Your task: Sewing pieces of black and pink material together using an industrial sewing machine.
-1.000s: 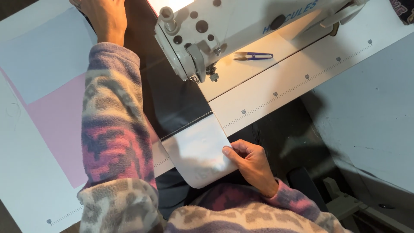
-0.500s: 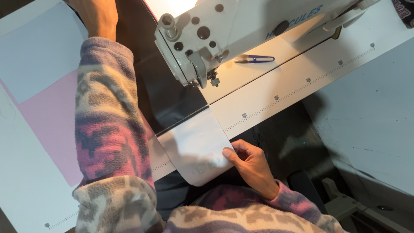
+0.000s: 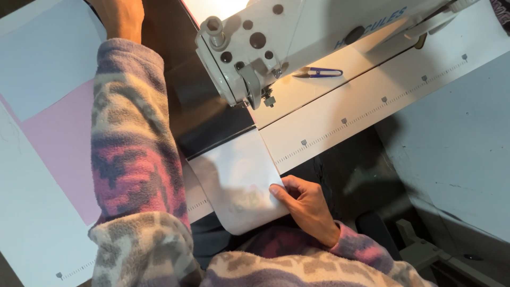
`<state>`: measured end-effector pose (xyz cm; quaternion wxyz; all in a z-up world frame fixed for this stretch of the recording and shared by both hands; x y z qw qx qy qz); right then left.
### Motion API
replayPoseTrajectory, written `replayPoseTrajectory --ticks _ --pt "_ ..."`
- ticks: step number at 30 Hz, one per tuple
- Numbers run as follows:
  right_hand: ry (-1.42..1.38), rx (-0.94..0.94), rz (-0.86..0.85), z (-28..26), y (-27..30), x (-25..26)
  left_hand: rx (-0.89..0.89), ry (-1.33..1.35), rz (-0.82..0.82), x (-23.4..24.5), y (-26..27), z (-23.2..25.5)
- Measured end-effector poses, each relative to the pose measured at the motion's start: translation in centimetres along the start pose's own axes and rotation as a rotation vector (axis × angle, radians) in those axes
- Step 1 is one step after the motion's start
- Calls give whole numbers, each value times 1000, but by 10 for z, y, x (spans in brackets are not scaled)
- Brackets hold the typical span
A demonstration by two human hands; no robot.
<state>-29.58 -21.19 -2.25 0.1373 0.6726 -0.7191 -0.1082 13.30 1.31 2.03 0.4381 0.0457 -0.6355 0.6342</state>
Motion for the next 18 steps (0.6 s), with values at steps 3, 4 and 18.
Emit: replayPoseTrajectory --ticks 3,4,18 --pt "-47 9 30 1 -5 6 -7 3 16 9 30 23" --pt "-41 12 42 2 -5 7 -8 2 19 15 35 22" --pt "-87 -27 64 4 -8 8 -22 16 37 41 56 20"
Point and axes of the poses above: each hand's wrist, its own y-axis away from the middle knuckle, its own x-axis out of the back of the hand, z = x × y, the point moved 10 cm from there along -y, towards the middle knuckle, and after that the axes turned 5 degrees about x, right-handed, at the moved point
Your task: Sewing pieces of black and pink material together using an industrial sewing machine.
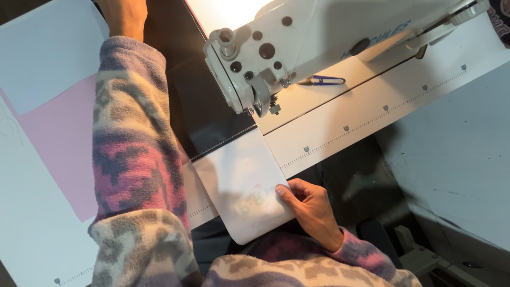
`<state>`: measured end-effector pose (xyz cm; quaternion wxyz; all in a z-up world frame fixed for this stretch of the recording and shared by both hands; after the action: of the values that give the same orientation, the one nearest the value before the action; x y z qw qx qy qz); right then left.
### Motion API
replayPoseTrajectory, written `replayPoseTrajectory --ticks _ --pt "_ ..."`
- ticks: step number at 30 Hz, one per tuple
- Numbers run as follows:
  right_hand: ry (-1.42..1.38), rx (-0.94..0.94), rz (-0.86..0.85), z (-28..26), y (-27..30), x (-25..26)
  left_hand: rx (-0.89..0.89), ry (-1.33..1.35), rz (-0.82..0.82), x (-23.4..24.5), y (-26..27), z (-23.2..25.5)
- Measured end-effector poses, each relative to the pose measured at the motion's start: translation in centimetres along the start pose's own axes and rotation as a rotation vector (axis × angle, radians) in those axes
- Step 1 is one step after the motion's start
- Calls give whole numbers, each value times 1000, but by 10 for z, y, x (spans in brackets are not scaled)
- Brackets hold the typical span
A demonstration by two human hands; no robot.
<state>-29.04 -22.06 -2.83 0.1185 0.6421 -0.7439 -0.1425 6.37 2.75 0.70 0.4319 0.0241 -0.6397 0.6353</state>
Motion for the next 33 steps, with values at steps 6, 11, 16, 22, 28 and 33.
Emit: replayPoseTrajectory --ticks 6,11,16,22,28,33 --pt "-13 4 7 -1 -3 0 -12 10 20 3 -12 3" --pt "-20 -19 26 6 -4 1 -25 24 19 1 -15 6" --pt "-11 -28 36 8 -5 2 -34 33 30 -1 -21 4" --pt "-4 -37 24 6 -6 -1 -35 35 45 2 -25 1" --pt "-8 -59 21 7 -5 -3 -41 46 57 0 -30 2" --pt "7 -67 21 8 -7 -2 -47 54 66 -4 -30 -1"
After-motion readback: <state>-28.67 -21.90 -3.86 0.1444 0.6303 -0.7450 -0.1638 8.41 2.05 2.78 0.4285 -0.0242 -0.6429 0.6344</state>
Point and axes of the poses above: each hand's wrist, its own y-axis away from the middle knuckle, its own x-axis out of the back of the hand, z = x × y, the point moved 10 cm from there along -y, towards the middle knuckle, and after that the axes turned 5 degrees about x, right-handed, at the moved point
